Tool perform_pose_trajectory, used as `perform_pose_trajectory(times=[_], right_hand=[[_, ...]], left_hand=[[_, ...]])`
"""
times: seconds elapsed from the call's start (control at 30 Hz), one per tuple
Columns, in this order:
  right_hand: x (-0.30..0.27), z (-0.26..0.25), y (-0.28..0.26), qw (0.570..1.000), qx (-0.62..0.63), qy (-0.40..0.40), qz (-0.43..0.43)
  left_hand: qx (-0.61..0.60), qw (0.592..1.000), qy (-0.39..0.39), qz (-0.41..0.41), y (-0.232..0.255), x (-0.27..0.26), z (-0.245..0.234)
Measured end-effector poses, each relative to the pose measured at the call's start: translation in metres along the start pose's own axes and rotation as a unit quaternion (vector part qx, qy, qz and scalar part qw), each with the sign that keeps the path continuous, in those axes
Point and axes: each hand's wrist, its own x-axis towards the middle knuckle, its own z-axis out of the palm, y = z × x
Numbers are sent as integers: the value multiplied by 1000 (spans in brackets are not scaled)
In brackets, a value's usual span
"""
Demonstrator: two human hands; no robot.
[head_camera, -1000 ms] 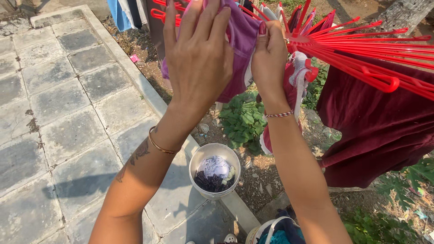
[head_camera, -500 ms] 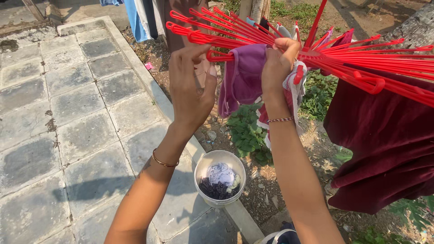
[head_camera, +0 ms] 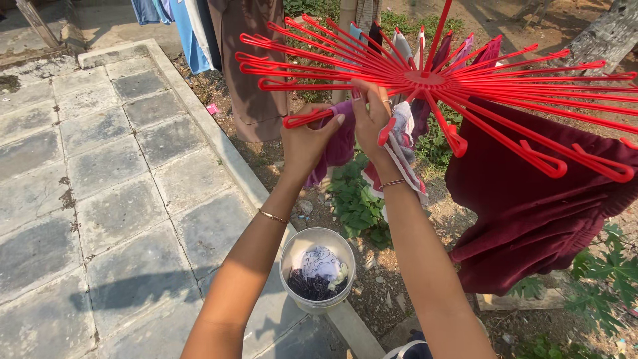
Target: The person removes various items of clothing from a bucket and hangs them on a red circular drying rack and a clothesline outdoors using hangers and by hand.
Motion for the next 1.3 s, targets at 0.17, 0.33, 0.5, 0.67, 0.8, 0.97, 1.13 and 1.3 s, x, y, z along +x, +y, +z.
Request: perform_pose_trajectory(times=[0.17,0.33,0.5,0.67,0.8,0.97,1.13,1.3], right_hand=[[-4,0,6,999,15,-35,0],[-8,4,14,998,-14,-41,52],[-14,12,13,985,-30,-58,158],[-25,22,16,994,-85,-62,10],[-36,30,14,992,-107,-68,7],[-48,29,13,986,-149,-72,-37],[-73,30,11,985,-151,-79,-3],[-112,38,-10,979,-166,-103,52]], left_hand=[[83,995,-6,-52,4,-6,-28],[65,998,-8,-24,18,-31,-76],[63,997,16,-32,22,-45,-105],[243,970,-13,9,3,-76,-111],[275,961,-31,-20,-11,-99,-129],[169,983,-52,-44,2,-136,-161],[123,983,-15,-135,-6,-173,-182],[40,973,40,-225,-36,-209,-200]])
